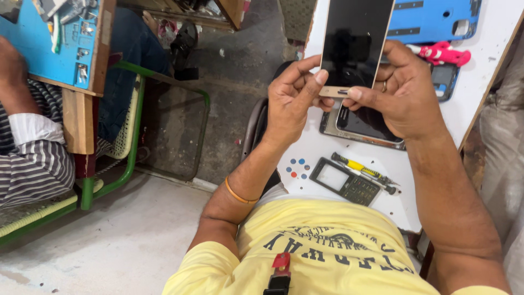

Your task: The person disassembles a smartphone, removes the back cover, and uses a screwdriver to remove screws from the internal metal frame. They handle the phone casing and internal components while working at a cluttered repair bench.

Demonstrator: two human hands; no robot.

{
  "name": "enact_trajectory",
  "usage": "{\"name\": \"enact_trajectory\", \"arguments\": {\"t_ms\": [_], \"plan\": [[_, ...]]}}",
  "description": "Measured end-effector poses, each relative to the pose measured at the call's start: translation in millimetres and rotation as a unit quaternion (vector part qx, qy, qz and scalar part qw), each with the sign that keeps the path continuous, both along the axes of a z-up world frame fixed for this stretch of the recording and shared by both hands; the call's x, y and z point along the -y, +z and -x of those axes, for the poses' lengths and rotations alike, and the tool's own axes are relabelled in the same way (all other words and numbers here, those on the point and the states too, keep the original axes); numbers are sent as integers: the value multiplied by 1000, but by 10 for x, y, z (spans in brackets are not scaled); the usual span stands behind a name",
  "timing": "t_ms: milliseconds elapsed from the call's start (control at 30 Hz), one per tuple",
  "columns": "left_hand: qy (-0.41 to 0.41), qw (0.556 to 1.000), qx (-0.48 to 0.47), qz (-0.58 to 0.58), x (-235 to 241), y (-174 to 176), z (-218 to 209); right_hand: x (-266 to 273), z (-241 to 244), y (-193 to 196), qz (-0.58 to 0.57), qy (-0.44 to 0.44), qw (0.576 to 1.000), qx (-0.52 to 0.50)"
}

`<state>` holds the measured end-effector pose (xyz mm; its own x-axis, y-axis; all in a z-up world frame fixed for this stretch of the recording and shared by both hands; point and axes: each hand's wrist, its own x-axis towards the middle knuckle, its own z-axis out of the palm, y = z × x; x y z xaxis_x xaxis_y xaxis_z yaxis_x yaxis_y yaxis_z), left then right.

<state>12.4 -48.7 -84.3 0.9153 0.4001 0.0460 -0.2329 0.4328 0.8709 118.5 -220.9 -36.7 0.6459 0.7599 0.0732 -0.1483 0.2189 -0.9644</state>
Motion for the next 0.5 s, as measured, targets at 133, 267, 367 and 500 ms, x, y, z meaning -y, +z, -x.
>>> {"name": "enact_trajectory", "arguments": {"t_ms": [133,267,367,500], "plan": [[-13,998,-13,-68,-22,24,21,105,-80,78,25,-48,998,11],[-6,952,-15,-305,-80,137,112,367,-304,140,60,-125,982,127],[-26,854,3,-520,-81,192,193,691,-524,134,89,-140,967,193],[-82,779,7,-622,-8,183,201,1059,-746,5,232,-146,924,268]]}}
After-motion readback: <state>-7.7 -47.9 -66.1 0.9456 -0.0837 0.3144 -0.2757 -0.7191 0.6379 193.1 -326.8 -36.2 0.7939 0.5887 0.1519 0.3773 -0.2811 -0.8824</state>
